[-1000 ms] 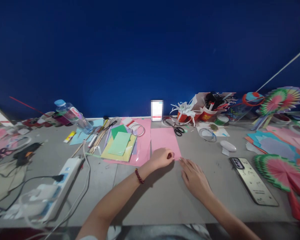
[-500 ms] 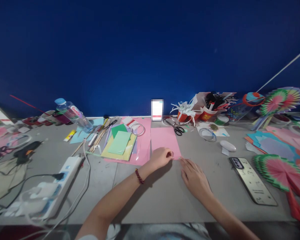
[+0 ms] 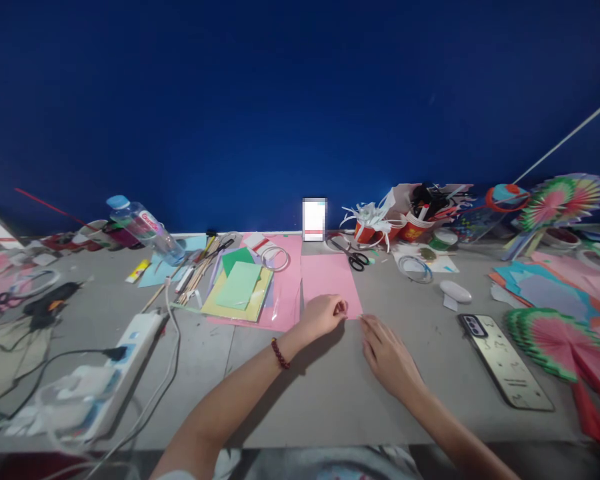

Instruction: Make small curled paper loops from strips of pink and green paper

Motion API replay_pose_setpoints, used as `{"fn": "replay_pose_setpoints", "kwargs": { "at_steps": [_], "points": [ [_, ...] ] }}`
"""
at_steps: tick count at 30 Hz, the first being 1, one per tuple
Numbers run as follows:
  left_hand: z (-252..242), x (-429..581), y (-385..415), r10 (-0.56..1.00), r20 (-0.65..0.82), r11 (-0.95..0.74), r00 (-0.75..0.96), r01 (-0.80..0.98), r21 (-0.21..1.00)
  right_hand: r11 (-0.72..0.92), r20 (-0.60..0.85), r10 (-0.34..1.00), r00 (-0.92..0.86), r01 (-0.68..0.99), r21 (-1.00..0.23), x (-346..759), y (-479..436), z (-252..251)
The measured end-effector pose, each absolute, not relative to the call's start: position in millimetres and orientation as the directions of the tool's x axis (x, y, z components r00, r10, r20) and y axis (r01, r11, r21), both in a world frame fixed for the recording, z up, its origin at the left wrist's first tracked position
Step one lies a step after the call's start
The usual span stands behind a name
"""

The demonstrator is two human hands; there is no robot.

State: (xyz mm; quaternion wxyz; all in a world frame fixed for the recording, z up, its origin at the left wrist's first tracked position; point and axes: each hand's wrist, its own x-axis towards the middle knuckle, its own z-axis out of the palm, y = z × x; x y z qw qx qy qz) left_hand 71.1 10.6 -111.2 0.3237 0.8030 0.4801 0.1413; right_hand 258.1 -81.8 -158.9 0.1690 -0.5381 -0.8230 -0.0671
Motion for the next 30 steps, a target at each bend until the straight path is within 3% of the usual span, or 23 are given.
{"fn": "replay_pose_setpoints", "kwargs": {
  "at_steps": [30],
  "points": [
    [-111, 72, 13, 0.865, -0.085, -0.323, 0.494, 0.679, 0.659, 0.414, 0.342, 0.838, -0.426, 0.903, 0.111, 242, -82, -152]
  ]
}}
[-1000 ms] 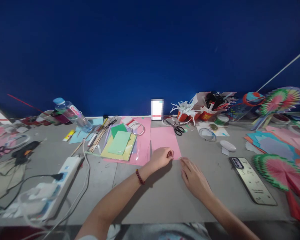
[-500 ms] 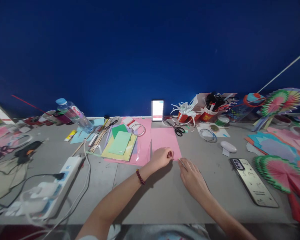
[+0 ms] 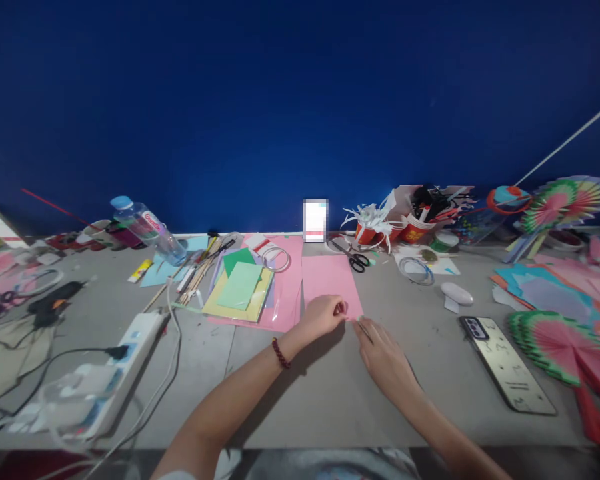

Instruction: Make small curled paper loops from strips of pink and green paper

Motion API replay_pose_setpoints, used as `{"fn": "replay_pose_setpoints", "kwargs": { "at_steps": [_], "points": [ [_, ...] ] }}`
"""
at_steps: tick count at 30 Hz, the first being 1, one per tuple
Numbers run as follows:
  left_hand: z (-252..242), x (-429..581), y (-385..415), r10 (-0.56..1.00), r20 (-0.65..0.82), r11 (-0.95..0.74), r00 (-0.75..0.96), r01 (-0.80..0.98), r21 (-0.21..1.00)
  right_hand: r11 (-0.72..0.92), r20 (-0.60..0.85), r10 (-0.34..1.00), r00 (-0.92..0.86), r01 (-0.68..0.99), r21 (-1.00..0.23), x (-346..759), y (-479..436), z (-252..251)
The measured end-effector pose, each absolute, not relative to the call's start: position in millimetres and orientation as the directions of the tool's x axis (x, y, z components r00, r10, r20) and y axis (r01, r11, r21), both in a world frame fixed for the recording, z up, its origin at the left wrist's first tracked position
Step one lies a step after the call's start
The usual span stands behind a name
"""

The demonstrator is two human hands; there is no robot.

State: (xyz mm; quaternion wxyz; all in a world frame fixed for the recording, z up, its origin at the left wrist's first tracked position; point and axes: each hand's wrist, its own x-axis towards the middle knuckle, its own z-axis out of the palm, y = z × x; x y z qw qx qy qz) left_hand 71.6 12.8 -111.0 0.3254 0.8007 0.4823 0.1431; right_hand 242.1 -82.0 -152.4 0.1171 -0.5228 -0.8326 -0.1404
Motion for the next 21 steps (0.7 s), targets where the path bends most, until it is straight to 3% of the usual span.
{"fn": "replay_pose_setpoints", "kwargs": {
  "at_steps": [11, 21],
  "points": [
    [-111.1, 71.8, 12.6, 0.864, -0.091, -0.331, 0.494, 0.696, 0.638, 0.404, 0.356, 0.847, -0.395, 0.913, 0.053, 241.4, -82.0, -161.3],
    [-109.9, 72.4, 12.1, 0.869, -0.108, -0.33, 0.483, 0.729, 0.6, 0.416, 0.375, 0.82, -0.432, 0.9, 0.126, 241.2, -84.0, -155.0]
  ]
}}
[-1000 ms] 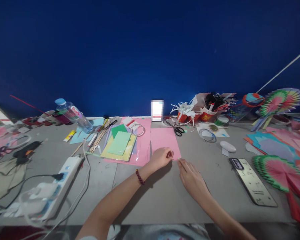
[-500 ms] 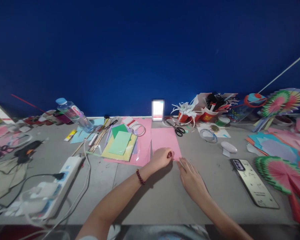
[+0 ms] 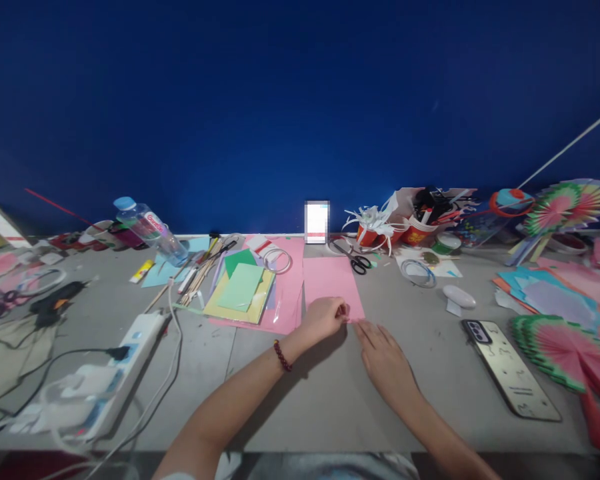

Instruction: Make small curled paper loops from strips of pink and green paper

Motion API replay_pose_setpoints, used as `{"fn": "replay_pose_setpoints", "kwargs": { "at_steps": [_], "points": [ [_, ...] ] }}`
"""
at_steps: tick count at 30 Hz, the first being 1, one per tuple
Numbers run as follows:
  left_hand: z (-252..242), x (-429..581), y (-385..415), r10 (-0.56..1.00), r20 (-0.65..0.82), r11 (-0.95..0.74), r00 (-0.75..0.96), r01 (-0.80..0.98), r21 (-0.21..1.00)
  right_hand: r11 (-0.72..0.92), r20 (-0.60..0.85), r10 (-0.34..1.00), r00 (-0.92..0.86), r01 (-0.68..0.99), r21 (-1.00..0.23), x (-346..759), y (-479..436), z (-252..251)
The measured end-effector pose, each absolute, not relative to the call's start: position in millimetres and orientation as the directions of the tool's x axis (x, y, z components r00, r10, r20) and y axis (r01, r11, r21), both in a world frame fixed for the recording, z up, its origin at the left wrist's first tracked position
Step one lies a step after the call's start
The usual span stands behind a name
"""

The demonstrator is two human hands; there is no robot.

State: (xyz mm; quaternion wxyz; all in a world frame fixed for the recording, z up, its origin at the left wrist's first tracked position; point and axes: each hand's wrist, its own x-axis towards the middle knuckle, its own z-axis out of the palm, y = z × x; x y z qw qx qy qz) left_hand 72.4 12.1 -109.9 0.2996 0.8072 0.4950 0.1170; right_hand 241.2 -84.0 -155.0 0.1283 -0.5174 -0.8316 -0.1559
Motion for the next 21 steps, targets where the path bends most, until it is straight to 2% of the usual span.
{"fn": "replay_pose_setpoints", "kwargs": {
  "at_steps": [9, 14, 21],
  "points": [
    [-106, 68, 11, 0.893, -0.122, -0.297, 0.433, 0.772, 0.563, 0.404, 0.328, 0.854, -0.403, 0.912, 0.067, 240, -82, -150],
    [-87, 46, 15, 0.821, -0.166, -0.368, 0.546, 0.729, 0.578, 0.412, 0.348, 0.843, -0.41, 0.908, 0.073, 241, -81, -152],
    [-82, 27, 15, 0.797, -0.196, -0.346, 0.572, 0.697, 0.628, 0.417, 0.356, 0.841, -0.407, 0.907, 0.054, 240, -80, -152]
  ]
}}
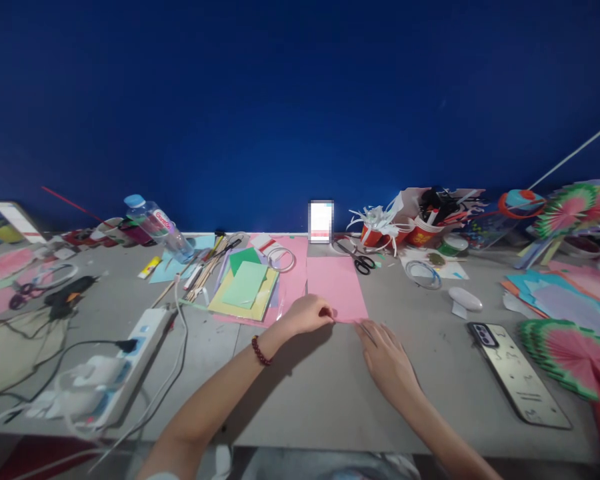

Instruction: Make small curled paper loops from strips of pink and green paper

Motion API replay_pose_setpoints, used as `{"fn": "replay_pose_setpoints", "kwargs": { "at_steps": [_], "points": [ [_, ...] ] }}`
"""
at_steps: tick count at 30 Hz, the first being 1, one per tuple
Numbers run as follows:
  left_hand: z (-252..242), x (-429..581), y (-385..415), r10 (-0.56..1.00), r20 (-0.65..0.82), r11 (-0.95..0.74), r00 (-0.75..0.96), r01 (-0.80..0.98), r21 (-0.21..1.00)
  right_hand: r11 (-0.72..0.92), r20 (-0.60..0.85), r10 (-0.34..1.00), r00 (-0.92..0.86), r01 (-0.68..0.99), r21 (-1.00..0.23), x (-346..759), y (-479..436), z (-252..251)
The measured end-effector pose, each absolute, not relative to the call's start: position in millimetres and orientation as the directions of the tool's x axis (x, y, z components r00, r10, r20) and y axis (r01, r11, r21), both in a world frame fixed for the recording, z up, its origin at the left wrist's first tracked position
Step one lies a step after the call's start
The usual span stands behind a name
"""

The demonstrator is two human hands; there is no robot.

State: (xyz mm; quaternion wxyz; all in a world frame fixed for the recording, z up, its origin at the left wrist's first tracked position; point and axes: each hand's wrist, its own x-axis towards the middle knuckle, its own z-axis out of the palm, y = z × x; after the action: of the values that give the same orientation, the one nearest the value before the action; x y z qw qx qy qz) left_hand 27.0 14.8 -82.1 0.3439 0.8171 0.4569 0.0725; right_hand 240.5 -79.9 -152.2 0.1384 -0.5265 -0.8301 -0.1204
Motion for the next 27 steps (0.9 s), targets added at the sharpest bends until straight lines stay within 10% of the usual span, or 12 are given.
{"fn": "replay_pose_setpoints", "kwargs": {
  "at_steps": [27],
  "points": [
    [-88, 32, 22, 0.859, -0.31, -0.219, 0.406, 0.841, 0.494, 0.396, 0.338, 0.856, -0.392, 0.916, 0.062, 240, -82, -149]
  ]
}}
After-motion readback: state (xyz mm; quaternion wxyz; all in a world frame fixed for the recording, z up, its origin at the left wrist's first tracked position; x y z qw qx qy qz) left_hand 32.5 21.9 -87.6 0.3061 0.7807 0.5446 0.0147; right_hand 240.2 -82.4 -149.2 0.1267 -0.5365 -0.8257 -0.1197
